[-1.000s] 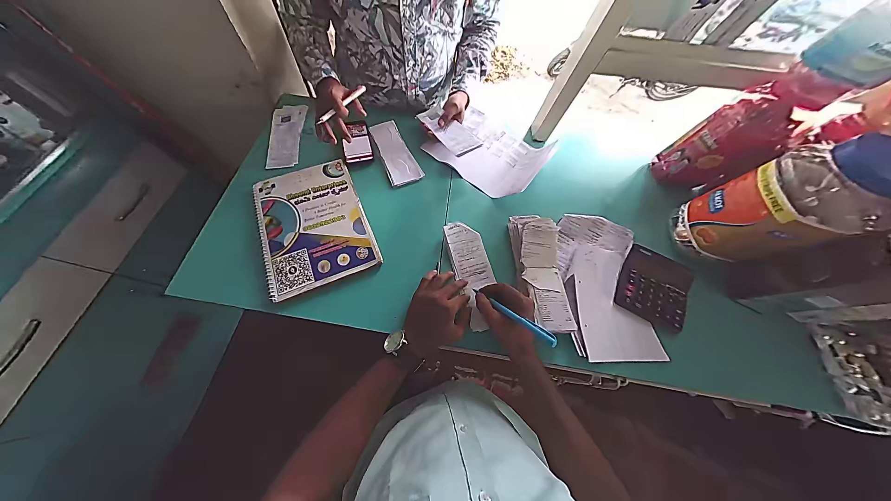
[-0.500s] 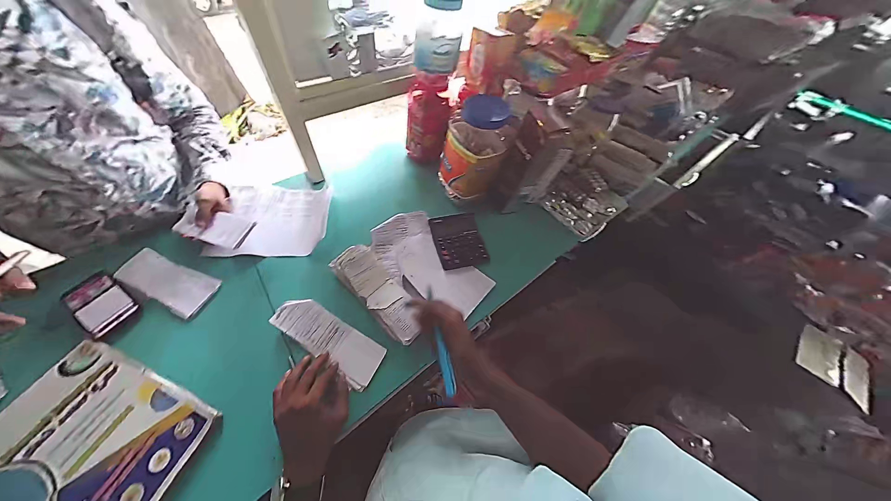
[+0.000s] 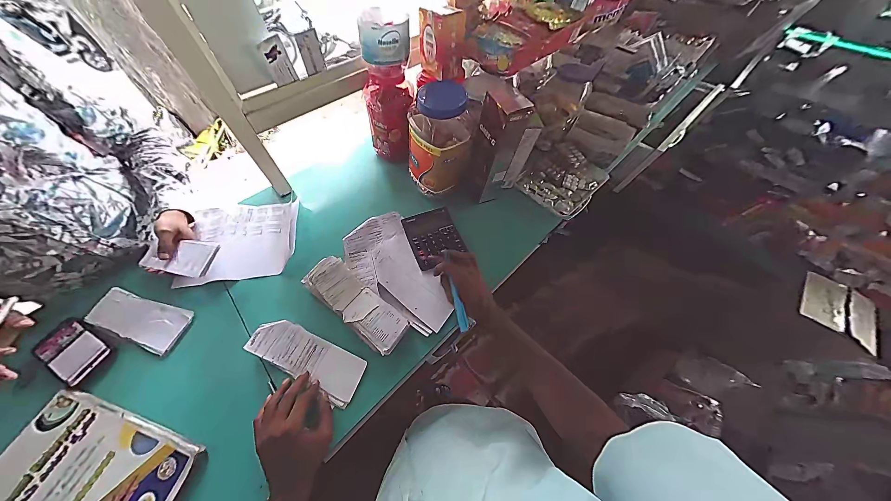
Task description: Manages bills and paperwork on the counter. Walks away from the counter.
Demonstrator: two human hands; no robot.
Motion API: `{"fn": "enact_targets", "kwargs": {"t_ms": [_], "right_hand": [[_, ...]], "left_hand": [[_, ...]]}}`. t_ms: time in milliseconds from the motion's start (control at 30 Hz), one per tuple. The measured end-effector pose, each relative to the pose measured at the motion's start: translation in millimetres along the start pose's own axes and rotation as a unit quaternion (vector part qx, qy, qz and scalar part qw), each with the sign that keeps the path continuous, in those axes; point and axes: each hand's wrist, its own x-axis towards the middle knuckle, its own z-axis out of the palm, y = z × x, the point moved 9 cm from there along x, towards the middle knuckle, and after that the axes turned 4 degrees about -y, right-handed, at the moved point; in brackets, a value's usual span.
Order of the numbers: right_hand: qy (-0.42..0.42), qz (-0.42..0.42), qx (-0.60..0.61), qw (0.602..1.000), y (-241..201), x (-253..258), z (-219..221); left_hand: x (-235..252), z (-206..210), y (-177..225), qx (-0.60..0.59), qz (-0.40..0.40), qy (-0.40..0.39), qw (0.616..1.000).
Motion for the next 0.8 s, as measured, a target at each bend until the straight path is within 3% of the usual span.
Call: {"fn": "enact_targets", "kwargs": {"t_ms": [167, 300, 467, 567, 700, 800], "right_hand": [[-0.141, 0.047, -0.107, 0.983, -4.4, 7.7, 30.0], [-0.070, 0.051, -0.101, 0.991, 0.9, 5.8, 7.8], [-0.137, 0.068, -0.114, 0.982, 9.9, 9.2, 18.8], [-0.094, 0.092, -0.124, 0.984, 19.0, 24.9, 2.6], [-0.120, 0.121, -0.137, 0.976, 34.1, 29.7, 1.5], [-0.022, 0.093, -0.132, 0.987, 25.6, 18.9, -25.8]], "left_hand": [[-0.2, 0.3, -0.5, 0.004, -0.003, -0.006, 1.000], [0.9, 0.2, 0.8, 0.002, -0.007, -0.012, 1.000], [0.2, 0.0, 0.0, 0.003, -0.007, -0.014, 1.000], [0.3, 1.2, -1.1, 0.004, -0.009, -0.013, 1.000], [-0.3, 1.2, -1.0, 0.003, -0.006, -0.012, 1.000], [0.4, -0.1, 0.0, 0.007, -0.007, -0.010, 1.000]]}}
